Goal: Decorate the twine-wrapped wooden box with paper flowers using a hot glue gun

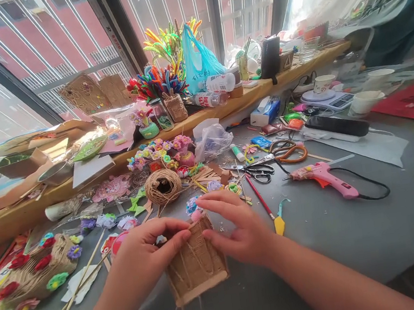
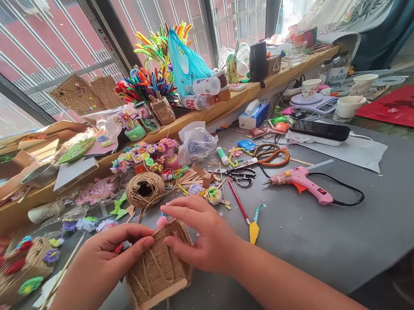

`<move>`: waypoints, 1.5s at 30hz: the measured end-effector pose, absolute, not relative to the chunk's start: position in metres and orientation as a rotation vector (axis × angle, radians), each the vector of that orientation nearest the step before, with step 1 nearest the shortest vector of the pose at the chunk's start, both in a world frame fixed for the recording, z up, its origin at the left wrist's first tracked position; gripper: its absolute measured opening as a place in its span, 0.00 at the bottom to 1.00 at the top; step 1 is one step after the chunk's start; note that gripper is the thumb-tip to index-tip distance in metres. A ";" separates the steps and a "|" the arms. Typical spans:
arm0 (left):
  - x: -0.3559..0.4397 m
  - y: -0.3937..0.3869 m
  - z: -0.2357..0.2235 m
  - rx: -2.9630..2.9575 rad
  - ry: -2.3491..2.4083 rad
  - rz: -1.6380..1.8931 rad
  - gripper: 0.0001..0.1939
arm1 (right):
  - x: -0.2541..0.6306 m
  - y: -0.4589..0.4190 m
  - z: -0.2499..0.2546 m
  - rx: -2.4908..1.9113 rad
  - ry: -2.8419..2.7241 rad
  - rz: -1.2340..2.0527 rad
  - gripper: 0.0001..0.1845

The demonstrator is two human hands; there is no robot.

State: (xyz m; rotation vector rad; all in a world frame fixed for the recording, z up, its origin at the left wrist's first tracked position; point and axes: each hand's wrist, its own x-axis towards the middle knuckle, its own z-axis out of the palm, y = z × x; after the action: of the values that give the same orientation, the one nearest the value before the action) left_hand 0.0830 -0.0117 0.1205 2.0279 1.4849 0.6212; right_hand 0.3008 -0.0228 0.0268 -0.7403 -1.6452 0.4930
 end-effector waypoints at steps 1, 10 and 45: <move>0.084 -0.012 0.120 2.014 1.478 0.623 0.12 | 0.301 -0.023 0.027 -0.730 -1.655 0.496 0.28; 0.090 -0.015 0.117 1.991 1.426 0.633 0.10 | 0.301 -0.026 0.027 -0.682 -1.628 0.579 0.28; 0.095 -0.027 0.119 2.024 1.411 0.517 0.11 | 0.299 -0.027 0.023 -0.554 -1.609 0.354 0.28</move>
State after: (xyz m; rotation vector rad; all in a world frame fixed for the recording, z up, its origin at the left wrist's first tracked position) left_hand 0.0952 -0.0274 0.1188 2.0241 1.4112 0.5167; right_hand 0.2989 -0.0275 0.0228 -0.5544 -1.6090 0.3542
